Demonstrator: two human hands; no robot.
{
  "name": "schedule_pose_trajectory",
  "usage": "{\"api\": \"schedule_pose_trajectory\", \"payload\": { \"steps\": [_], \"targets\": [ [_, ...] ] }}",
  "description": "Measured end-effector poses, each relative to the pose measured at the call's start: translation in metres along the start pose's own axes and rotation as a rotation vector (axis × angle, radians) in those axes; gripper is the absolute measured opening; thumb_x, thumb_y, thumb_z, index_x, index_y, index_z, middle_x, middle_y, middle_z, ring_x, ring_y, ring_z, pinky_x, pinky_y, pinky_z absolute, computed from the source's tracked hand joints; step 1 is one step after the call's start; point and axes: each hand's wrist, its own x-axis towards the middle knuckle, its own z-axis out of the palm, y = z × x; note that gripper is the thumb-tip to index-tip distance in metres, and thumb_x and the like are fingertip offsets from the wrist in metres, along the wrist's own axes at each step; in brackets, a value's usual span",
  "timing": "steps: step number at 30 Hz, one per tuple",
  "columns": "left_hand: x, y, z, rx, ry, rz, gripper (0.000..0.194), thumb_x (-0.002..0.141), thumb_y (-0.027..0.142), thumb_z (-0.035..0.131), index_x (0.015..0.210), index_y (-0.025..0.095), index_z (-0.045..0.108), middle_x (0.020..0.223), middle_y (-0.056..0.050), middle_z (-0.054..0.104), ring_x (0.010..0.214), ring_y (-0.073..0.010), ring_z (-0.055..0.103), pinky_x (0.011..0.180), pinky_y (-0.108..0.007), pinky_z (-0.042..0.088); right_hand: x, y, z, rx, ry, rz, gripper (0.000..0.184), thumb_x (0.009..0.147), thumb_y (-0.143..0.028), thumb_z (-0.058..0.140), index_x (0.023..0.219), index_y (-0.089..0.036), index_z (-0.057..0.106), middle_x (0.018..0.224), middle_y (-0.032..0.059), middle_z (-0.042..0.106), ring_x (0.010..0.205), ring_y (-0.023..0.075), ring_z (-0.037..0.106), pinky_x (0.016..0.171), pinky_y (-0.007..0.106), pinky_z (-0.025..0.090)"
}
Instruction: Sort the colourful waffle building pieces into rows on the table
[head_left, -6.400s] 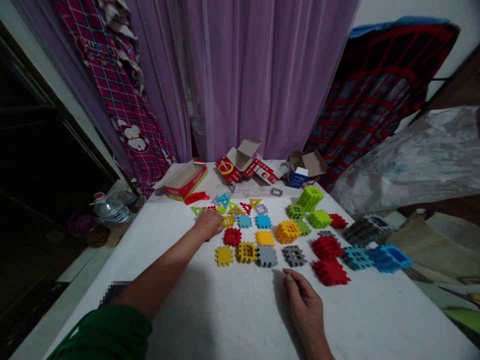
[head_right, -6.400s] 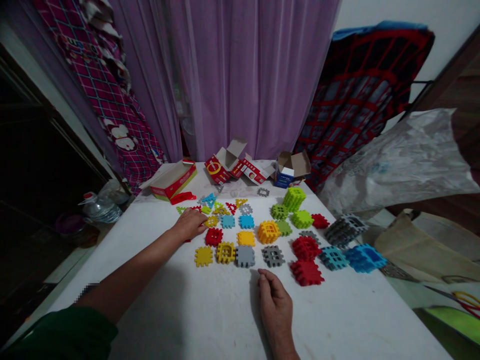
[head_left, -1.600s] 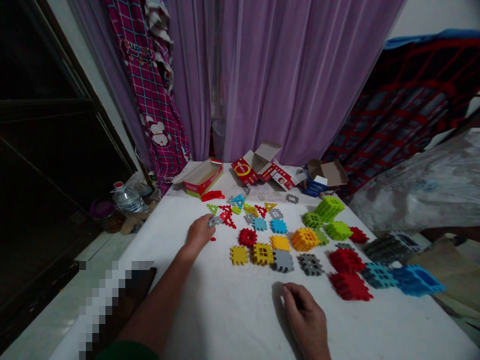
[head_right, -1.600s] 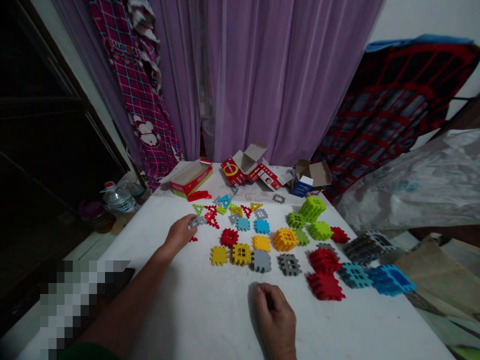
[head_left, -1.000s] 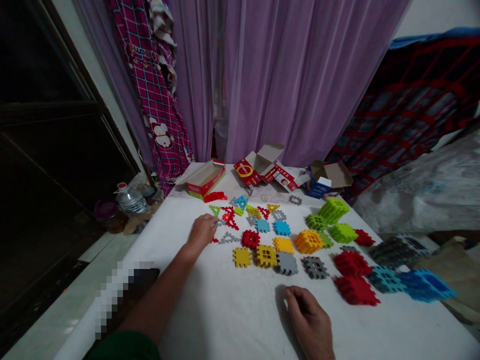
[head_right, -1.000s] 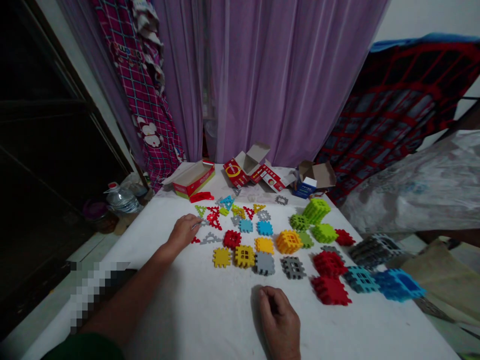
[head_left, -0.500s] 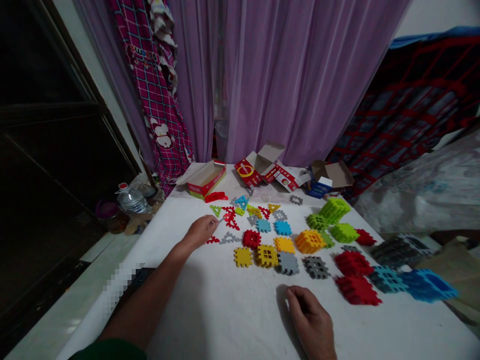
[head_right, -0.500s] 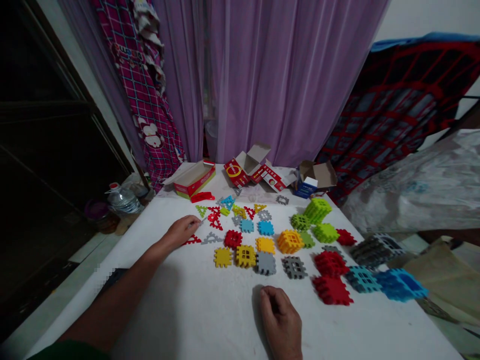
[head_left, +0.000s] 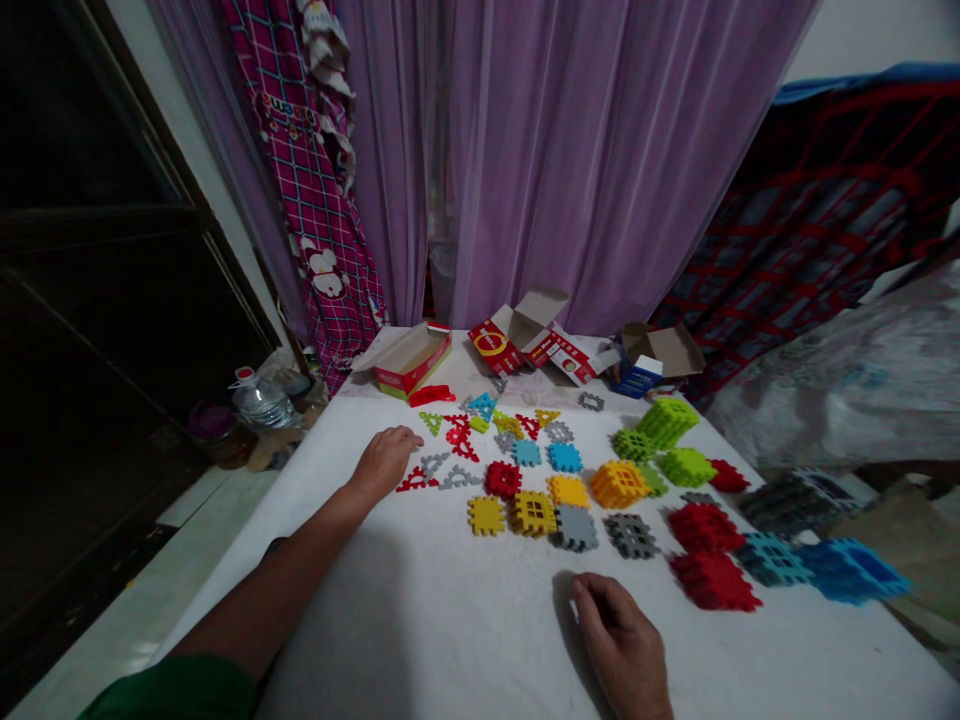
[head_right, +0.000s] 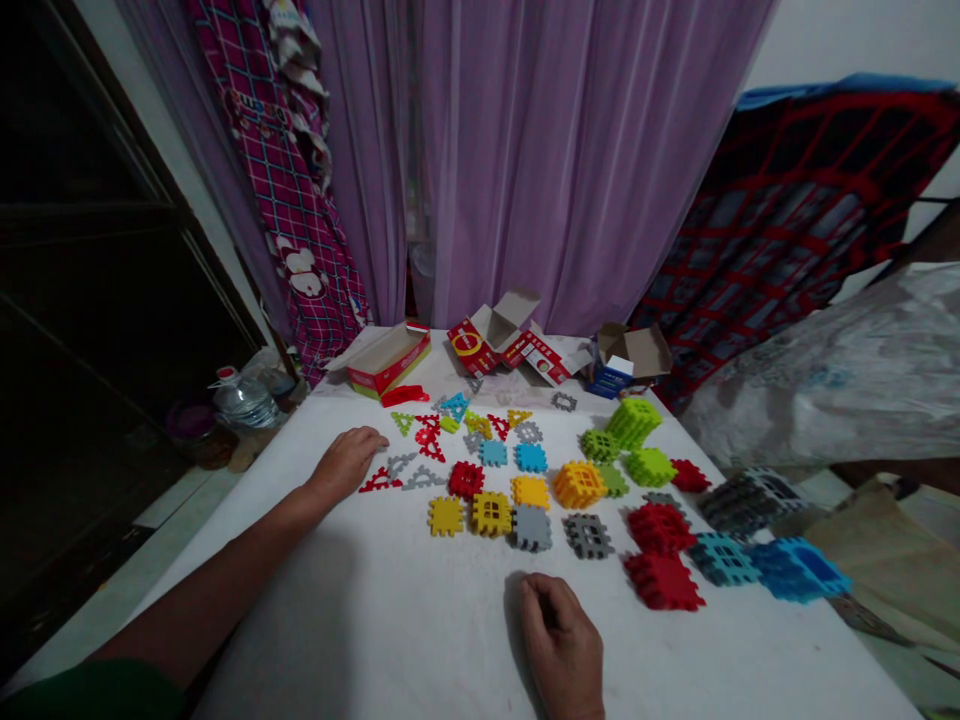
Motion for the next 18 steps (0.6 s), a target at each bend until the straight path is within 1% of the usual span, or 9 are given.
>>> {"api": "schedule_pose_trajectory", "payload": {
  "steps": [2,3,5,6,9,13,15,18],
  "targets": [
    [-0.001,0.009,0.002,0.001,-0.002,-0.098,0.024,0.092,0.029,0.051,0.102,0.024,0.072,0.106,-0.008,0.07,0.102,-0.0235,0.062,0.093,-0.037,0.044,0.0,0.003,0.0,-0.008,-0.018,-0.006,0.032,0.081,-0.051,0.061,0.076,-0.021,0.072,0.075,0.0041,0.074,0.065,0.0195,0.07,0.061,0.024,0.057],
    [-0.001,0.016,0.003,0.004,-0.013,-0.127,0.025,0.09,0.037,0.054,0.1,0.024,0.073,0.104,-0.008,0.07,0.101,-0.0247,0.062,0.092,-0.037,0.044,-0.001,0.004,0.0,-0.008,-0.018,-0.006,0.032,0.082,-0.051,0.061,0.076,-0.021,0.072,0.075,0.004,0.074,0.065,0.0193,0.07,0.061,0.024,0.057],
    [0.0,0.028,0.004,0.028,-0.048,-0.16,0.031,0.084,0.048,0.062,0.098,0.024,0.073,0.103,-0.009,0.07,0.102,-0.0275,0.062,0.091,-0.039,0.043,-0.002,0.004,0.001,-0.005,0.008,-0.001,0.032,0.082,-0.05,0.061,0.077,-0.021,0.072,0.075,0.0037,0.074,0.066,0.0186,0.069,0.063,0.024,0.057],
    [0.001,0.033,0.005,0.047,-0.07,-0.167,0.033,0.081,0.05,0.065,0.099,0.024,0.073,0.104,-0.009,0.07,0.104,-0.0285,0.062,0.092,-0.039,0.043,-0.003,0.004,0.002,-0.002,0.02,0.001,0.031,0.083,-0.05,0.061,0.077,-0.021,0.071,0.075,0.0035,0.074,0.066,0.0184,0.069,0.063,0.024,0.056],
    [0.006,0.038,0.005,0.088,-0.151,-0.192,0.031,0.079,0.044,0.067,0.103,0.025,0.072,0.107,-0.009,0.07,0.107,-0.029,0.061,0.093,-0.04,0.042,-0.004,0.003,0.003,0.004,0.03,0.007,0.031,0.083,-0.049,0.061,0.078,-0.021,0.071,0.076,0.0032,0.073,0.067,0.0181,0.068,0.064,0.024,0.056],
    [0.013,0.031,0.002,0.061,-0.217,-0.196,0.027,0.08,0.034,0.064,0.104,0.024,0.07,0.109,-0.008,0.069,0.104,-0.0267,0.063,0.089,-0.036,0.044,-0.005,0.004,0.003,-0.004,0.0,0.002,0.029,0.084,-0.047,0.06,0.079,-0.021,0.071,0.077,0.0028,0.073,0.067,0.0179,0.068,0.062,0.023,0.054],
    [0.014,0.029,0.0,0.002,-0.206,-0.163,0.028,0.079,0.029,0.064,0.106,0.024,0.068,0.108,-0.006,0.069,0.1,-0.0237,0.064,0.086,-0.032,0.046,-0.005,0.005,0.003,-0.005,0.009,0.004,0.028,0.085,-0.047,0.06,0.079,-0.021,0.071,0.077,0.0026,0.072,0.068,0.0179,0.068,0.062,0.023,0.054],
    [0.012,0.033,-0.002,-0.116,-0.18,-0.048,0.032,0.079,0.025,0.063,0.111,0.025,0.066,0.108,-0.004,0.069,0.096,-0.0201,0.064,0.084,-0.028,0.047,-0.006,0.006,0.004,-0.002,0.009,0.002,0.028,0.086,-0.046,0.06,0.08,-0.021,0.07,0.077,0.0029,0.072,0.068,0.0177,0.067,0.064,0.023,0.053]
  ]
}}
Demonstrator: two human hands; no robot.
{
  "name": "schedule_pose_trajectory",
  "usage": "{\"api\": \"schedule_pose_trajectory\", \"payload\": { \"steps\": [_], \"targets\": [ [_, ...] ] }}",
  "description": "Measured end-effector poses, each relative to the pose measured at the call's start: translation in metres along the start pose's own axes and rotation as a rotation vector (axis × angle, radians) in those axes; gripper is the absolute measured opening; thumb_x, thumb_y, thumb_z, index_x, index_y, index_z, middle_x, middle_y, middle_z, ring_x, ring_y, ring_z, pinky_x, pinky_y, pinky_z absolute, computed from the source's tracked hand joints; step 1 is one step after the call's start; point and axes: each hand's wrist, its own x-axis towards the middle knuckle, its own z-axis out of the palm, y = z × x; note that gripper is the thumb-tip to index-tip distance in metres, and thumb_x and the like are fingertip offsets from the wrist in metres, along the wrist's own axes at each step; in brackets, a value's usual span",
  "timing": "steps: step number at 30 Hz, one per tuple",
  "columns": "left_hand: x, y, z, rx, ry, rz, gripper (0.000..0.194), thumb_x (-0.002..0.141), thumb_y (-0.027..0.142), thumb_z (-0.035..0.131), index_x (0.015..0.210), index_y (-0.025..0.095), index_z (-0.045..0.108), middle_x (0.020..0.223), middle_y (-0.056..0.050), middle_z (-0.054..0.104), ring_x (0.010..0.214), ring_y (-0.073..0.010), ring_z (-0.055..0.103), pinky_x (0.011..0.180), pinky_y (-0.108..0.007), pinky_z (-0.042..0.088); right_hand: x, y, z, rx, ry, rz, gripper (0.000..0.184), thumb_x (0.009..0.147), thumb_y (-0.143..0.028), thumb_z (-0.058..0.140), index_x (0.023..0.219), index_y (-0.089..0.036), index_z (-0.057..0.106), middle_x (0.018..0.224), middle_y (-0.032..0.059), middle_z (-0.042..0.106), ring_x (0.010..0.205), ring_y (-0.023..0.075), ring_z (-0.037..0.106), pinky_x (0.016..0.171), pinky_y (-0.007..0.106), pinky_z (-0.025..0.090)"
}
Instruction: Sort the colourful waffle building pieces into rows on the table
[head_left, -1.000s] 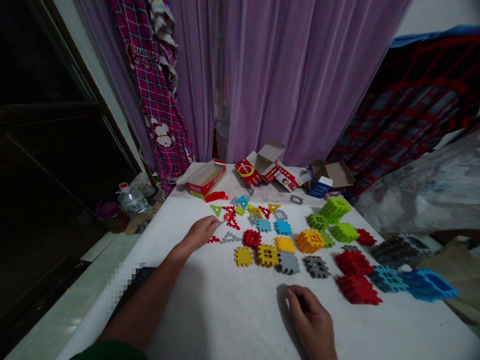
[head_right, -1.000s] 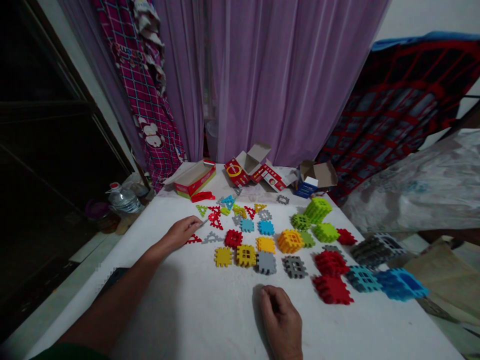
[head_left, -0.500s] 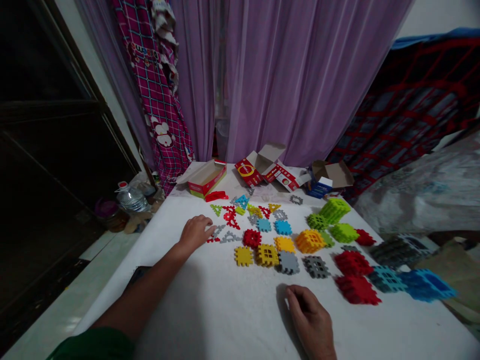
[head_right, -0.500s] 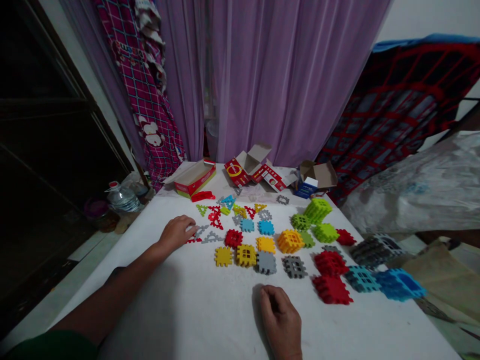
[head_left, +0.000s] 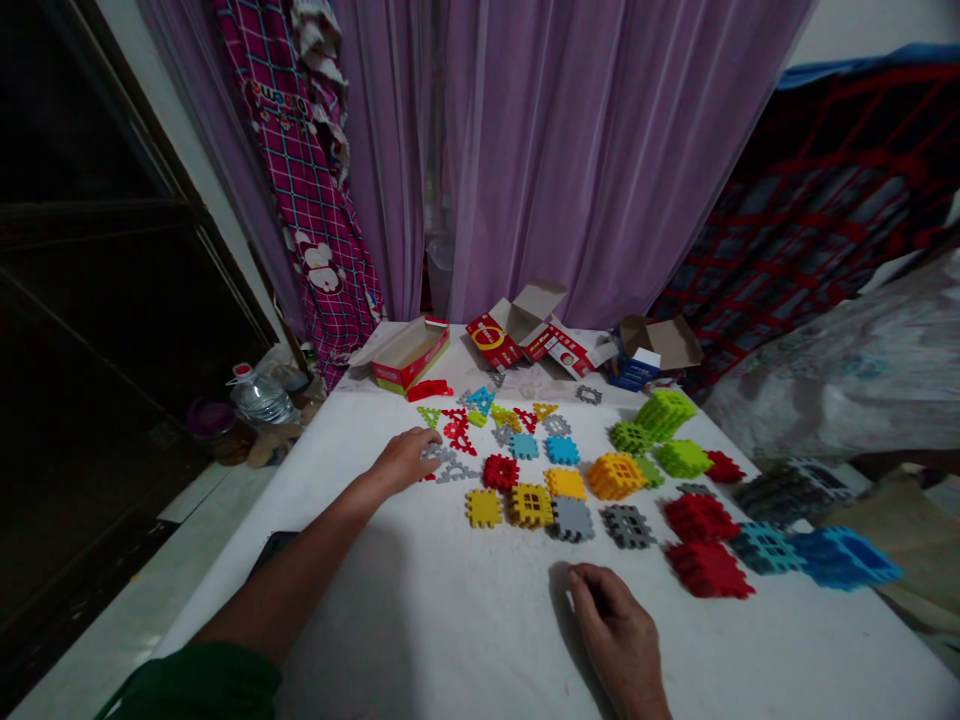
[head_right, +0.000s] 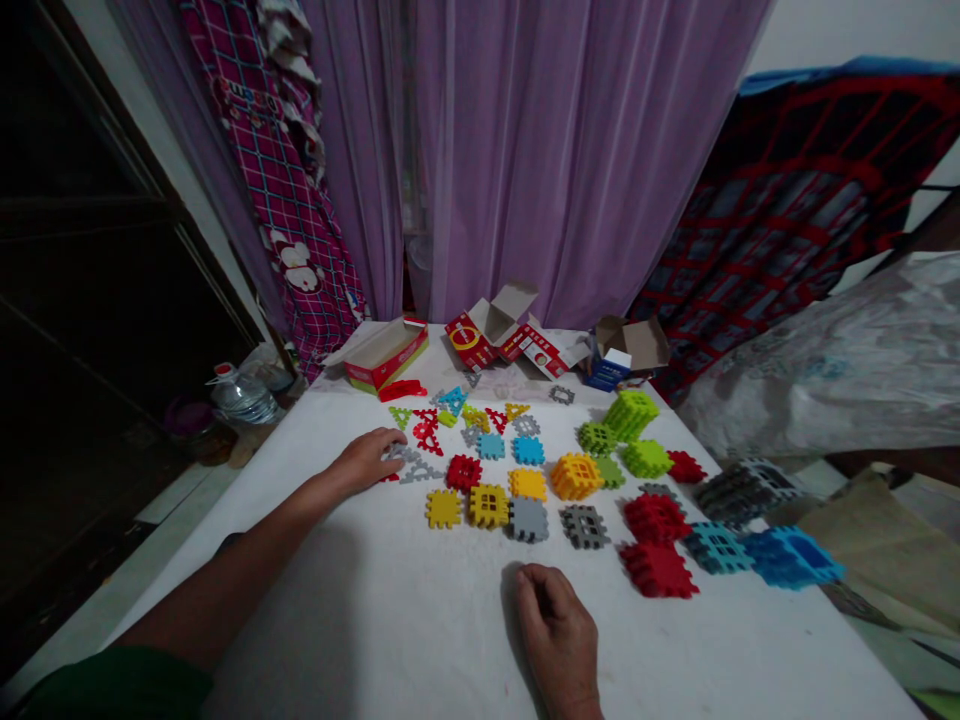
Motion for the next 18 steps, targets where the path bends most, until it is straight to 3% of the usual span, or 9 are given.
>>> {"api": "schedule_pose_trajectory", "payload": {
  "steps": [3,9,18],
  "targets": [
    [-0.007,0.016,0.003,-0.013,-0.023,0.081,0.031,0.081,0.024,0.063,0.111,0.025,0.066,0.109,-0.003,0.07,0.1,-0.0208,0.064,0.088,-0.029,0.046,0.0,0.0,0.0,-0.005,-0.012,0.0,0.029,0.087,-0.046,0.059,0.08,-0.02,0.07,0.077,0.0031,0.072,0.068,0.0173,0.066,0.063,0.023,0.053],
    [-0.017,0.05,0.013,0.145,-0.016,-0.006,0.031,0.087,0.029,0.058,0.117,0.024,0.065,0.114,-0.007,0.069,0.109,-0.0257,0.061,0.095,-0.038,0.043,0.001,-0.003,-0.001,0.006,-0.018,-0.004,0.028,0.087,-0.045,0.058,0.08,-0.02,0.07,0.077,0.0032,0.072,0.068,0.0171,0.066,0.064,0.023,0.053],
    [-0.021,0.051,0.029,0.189,0.01,-0.025,0.032,0.091,0.032,0.055,0.121,0.025,0.064,0.119,-0.006,0.067,0.112,-0.0258,0.057,0.095,-0.038,0.042,0.001,-0.005,-0.001,0.008,-0.007,-0.003,0.028,0.086,-0.045,0.059,0.079,-0.02,0.07,0.076,0.0029,0.071,0.066,0.0164,0.065,0.063,0.022,0.052]
  ]
}}
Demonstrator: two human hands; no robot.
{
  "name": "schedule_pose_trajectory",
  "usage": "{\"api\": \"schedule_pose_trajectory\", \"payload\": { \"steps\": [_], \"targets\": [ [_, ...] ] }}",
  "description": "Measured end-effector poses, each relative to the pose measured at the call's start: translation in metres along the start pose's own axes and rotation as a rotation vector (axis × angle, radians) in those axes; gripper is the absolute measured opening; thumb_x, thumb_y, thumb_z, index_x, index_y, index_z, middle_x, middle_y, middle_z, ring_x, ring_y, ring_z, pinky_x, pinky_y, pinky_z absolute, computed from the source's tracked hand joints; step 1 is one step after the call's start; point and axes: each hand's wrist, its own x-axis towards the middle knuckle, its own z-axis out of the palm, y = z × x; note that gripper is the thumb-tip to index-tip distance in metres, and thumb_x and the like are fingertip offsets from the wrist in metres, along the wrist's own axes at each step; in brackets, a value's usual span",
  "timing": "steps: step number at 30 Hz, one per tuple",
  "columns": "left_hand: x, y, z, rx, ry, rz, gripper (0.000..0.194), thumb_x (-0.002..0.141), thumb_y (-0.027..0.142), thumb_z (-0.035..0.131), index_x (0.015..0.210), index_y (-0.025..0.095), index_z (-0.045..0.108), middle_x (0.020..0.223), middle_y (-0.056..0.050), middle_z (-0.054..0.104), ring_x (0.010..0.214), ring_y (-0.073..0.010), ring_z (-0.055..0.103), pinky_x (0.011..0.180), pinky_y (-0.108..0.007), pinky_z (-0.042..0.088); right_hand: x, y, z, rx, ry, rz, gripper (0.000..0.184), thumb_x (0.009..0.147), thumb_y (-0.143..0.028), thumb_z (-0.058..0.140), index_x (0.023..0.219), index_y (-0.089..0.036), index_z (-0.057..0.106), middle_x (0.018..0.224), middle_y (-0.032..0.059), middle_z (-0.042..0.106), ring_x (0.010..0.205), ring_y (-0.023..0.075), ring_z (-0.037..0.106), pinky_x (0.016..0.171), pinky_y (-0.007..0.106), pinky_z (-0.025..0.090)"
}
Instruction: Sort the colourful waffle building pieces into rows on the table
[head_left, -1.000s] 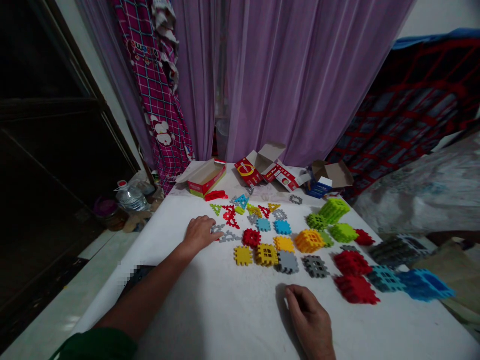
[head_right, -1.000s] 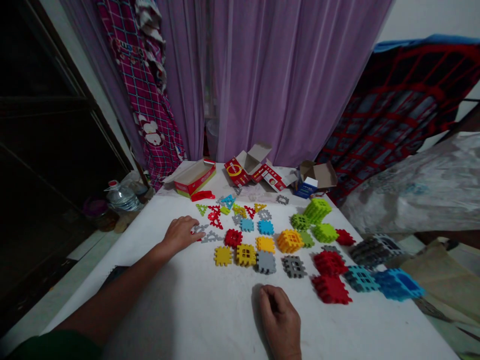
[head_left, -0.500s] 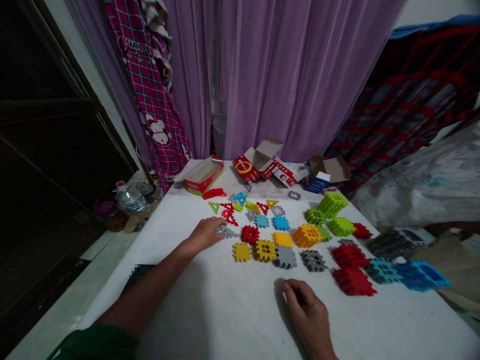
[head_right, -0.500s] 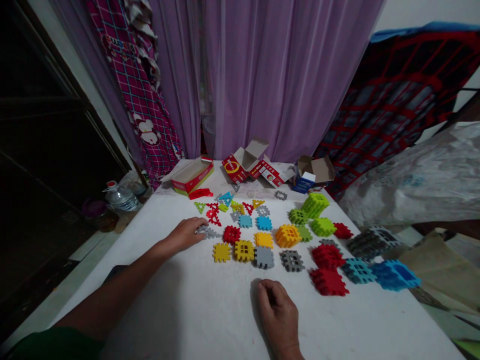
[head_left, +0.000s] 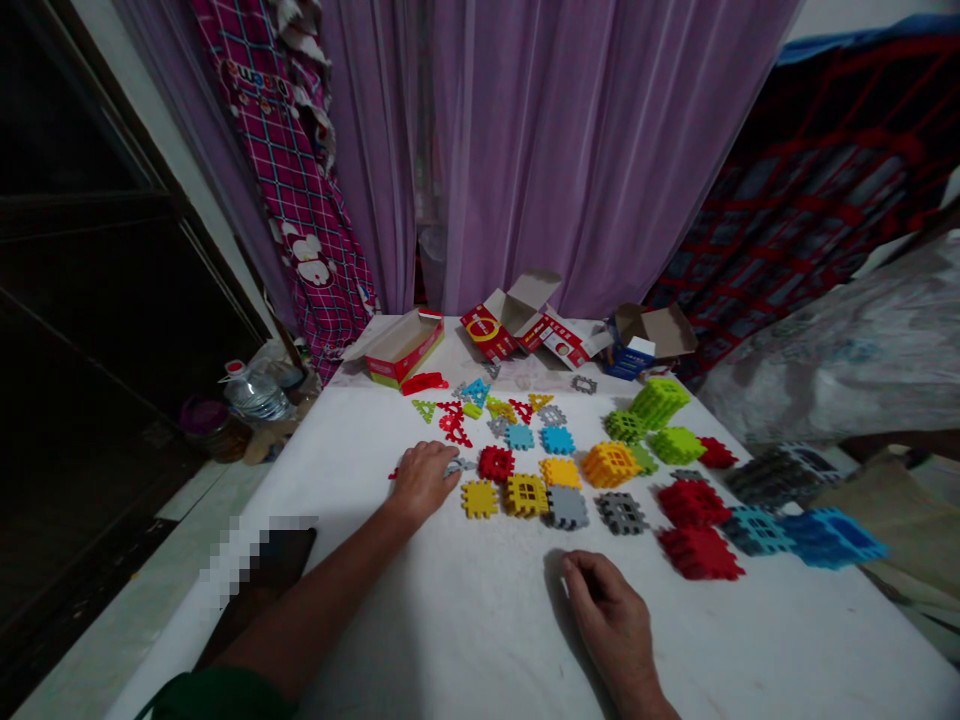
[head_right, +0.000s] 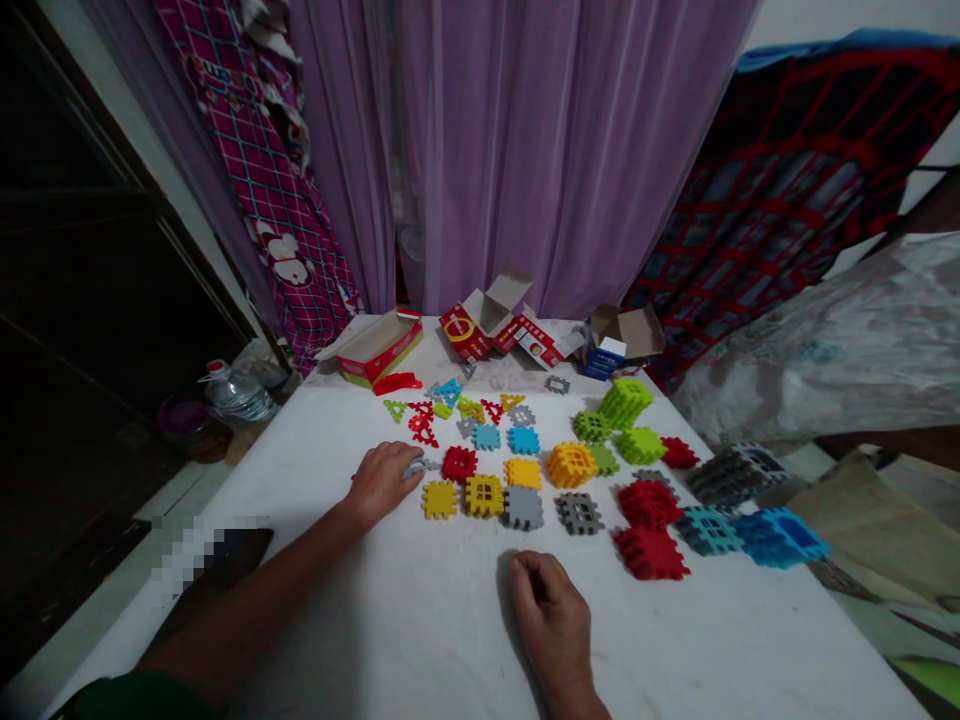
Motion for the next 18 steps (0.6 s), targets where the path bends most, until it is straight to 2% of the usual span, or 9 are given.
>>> {"api": "schedule_pose_trajectory", "payload": {
  "steps": [4,11,18],
  "targets": [
    [0.0,-0.004,-0.001,0.0,-0.027,-0.003,0.036,0.092,0.033,0.056,0.127,0.028,0.06,0.122,-0.005,0.067,0.114,-0.0248,0.057,0.096,-0.037,0.041,-0.001,0.002,0.0,-0.01,-0.002,-0.002,0.028,0.086,-0.045,0.059,0.079,-0.02,0.07,0.075,0.0026,0.071,0.064,0.016,0.064,0.062,0.023,0.051],
    [0.003,-0.008,-0.002,-0.012,-0.04,0.025,0.028,0.092,0.032,0.057,0.119,0.03,0.065,0.114,-0.004,0.07,0.109,-0.024,0.06,0.092,-0.036,0.042,0.0,0.004,0.001,-0.029,-0.014,-0.017,0.026,0.088,-0.043,0.058,0.081,-0.02,0.069,0.078,0.0029,0.072,0.07,0.0168,0.066,0.066,0.023,0.052],
    [-0.001,-0.012,0.001,-0.034,-0.056,0.062,0.029,0.091,0.03,0.057,0.119,0.029,0.065,0.115,-0.004,0.069,0.109,-0.024,0.06,0.094,-0.037,0.042,-0.001,0.002,0.0,-0.029,-0.01,-0.02,0.026,0.087,-0.043,0.058,0.081,-0.021,0.069,0.076,0.0022,0.071,0.065,0.016,0.065,0.063,0.023,0.051]
  ]
}}
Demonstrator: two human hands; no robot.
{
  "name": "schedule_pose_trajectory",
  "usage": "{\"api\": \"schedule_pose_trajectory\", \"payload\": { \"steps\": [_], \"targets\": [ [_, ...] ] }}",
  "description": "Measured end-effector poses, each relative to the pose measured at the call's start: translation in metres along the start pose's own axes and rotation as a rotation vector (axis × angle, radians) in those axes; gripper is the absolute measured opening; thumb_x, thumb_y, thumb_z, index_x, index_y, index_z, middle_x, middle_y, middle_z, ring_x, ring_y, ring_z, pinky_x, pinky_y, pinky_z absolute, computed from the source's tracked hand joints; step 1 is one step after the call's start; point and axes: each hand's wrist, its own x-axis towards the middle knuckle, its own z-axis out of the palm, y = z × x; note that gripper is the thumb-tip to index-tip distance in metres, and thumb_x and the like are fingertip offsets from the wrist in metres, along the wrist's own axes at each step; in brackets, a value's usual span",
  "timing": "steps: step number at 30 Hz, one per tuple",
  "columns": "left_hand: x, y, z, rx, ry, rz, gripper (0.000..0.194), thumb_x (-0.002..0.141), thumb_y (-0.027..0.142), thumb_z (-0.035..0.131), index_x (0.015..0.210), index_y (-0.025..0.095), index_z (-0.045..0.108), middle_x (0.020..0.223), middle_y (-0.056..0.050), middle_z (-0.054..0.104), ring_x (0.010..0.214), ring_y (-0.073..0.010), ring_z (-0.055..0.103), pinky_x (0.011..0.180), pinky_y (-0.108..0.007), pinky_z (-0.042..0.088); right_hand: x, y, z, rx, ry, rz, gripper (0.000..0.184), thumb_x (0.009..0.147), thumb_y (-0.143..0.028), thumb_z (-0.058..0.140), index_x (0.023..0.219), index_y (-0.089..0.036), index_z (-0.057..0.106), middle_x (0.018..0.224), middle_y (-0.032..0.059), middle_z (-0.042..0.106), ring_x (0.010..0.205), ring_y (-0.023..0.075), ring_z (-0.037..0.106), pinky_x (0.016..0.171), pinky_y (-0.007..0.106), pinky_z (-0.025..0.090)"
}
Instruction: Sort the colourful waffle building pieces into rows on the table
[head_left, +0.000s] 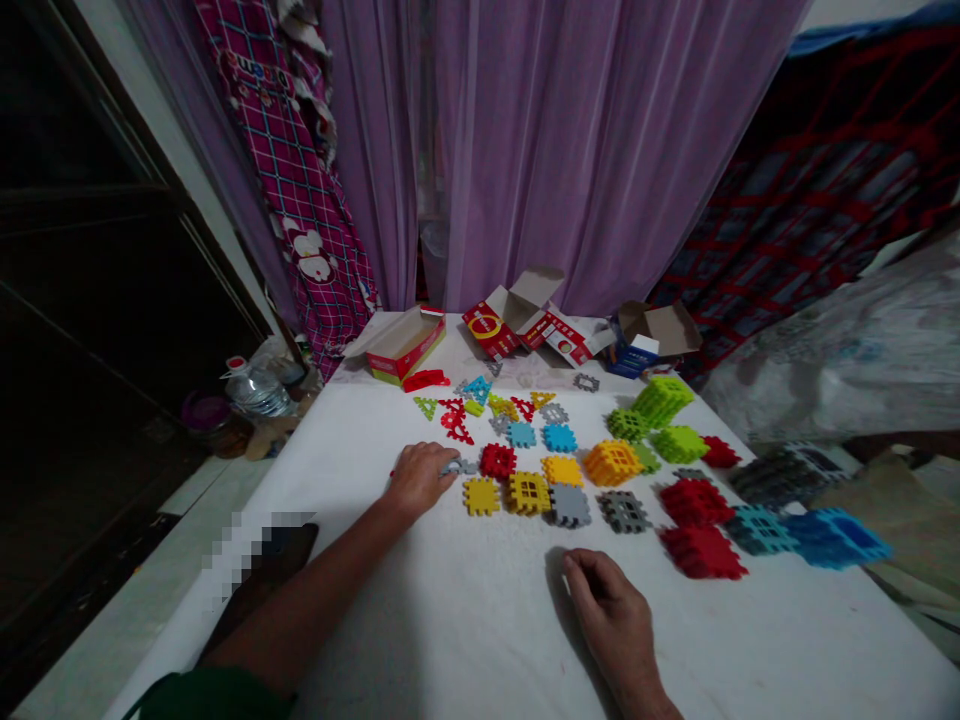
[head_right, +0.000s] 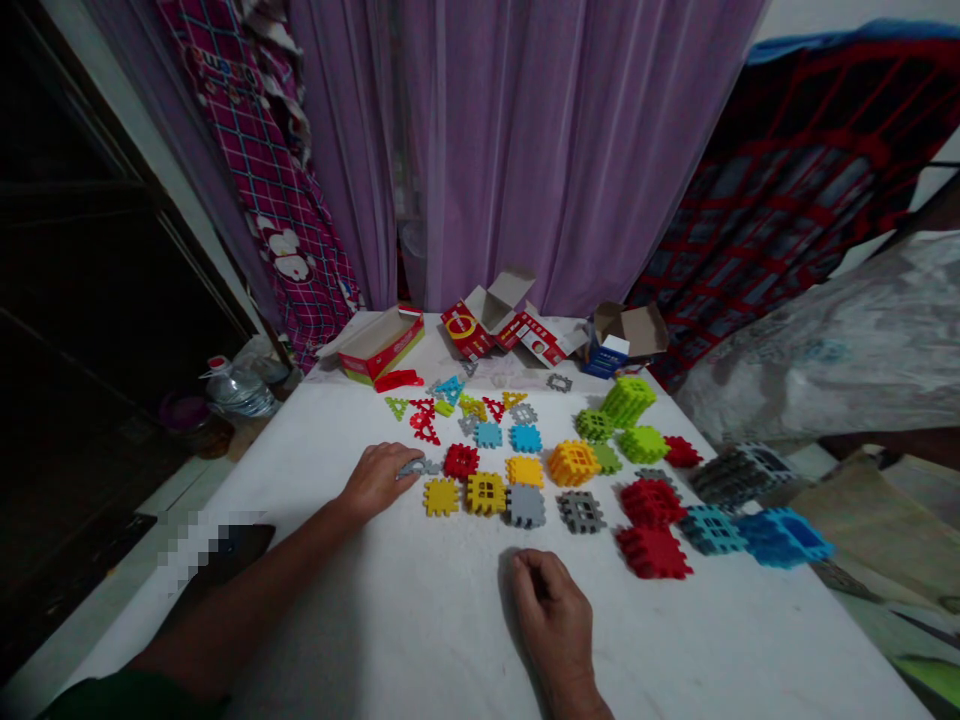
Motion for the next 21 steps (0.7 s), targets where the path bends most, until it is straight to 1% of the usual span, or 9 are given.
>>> {"api": "schedule_pose_trajectory", "payload": {
  "steps": [5,10,15,18,21],
  "targets": [
    [0.002,-0.003,0.0,-0.025,0.008,-0.004,0.036,0.09,0.032,0.059,0.126,0.03,0.061,0.118,-0.005,0.068,0.111,-0.0239,0.06,0.095,-0.037,0.042,0.0,-0.002,0.0,0.001,0.001,0.009,0.026,0.087,-0.044,0.058,0.08,-0.021,0.07,0.077,0.0024,0.071,0.066,0.0161,0.065,0.065,0.023,0.052],
    [0.002,0.002,-0.001,0.02,0.001,0.001,0.037,0.09,0.033,0.058,0.127,0.026,0.06,0.121,-0.006,0.068,0.113,-0.0251,0.059,0.097,-0.039,0.042,0.001,0.0,0.0,-0.002,-0.007,0.007,0.027,0.087,-0.044,0.058,0.08,-0.02,0.07,0.076,0.0025,0.071,0.065,0.016,0.065,0.063,0.023,0.052],
    [0.002,-0.001,-0.008,0.029,0.011,0.004,0.039,0.089,0.044,0.059,0.123,0.026,0.062,0.119,-0.007,0.068,0.112,-0.0264,0.06,0.095,-0.039,0.043,0.001,-0.001,0.0,-0.003,-0.015,0.028,0.03,0.087,-0.047,0.057,0.079,-0.02,0.069,0.076,0.0035,0.071,0.065,0.0166,0.065,0.062,0.023,0.052],
    [0.013,-0.008,-0.019,-0.002,0.044,-0.011,0.033,0.091,0.041,0.055,0.118,0.027,0.066,0.116,-0.006,0.07,0.108,-0.0241,0.062,0.094,-0.035,0.044,0.001,-0.004,0.0,0.0,-0.015,0.041,0.031,0.086,-0.048,0.057,0.079,-0.02,0.069,0.076,0.0036,0.071,0.065,0.0165,0.064,0.062,0.023,0.052],
    [0.033,-0.009,-0.028,0.01,0.065,-0.016,0.028,0.091,0.033,0.053,0.111,0.027,0.071,0.108,-0.005,0.072,0.102,-0.0221,0.064,0.09,-0.032,0.045,0.002,-0.008,0.0,0.004,0.01,0.05,0.031,0.087,-0.048,0.057,0.078,-0.02,0.069,0.075,0.0034,0.07,0.064,0.0166,0.064,0.062,0.024,0.051]
  ]
}}
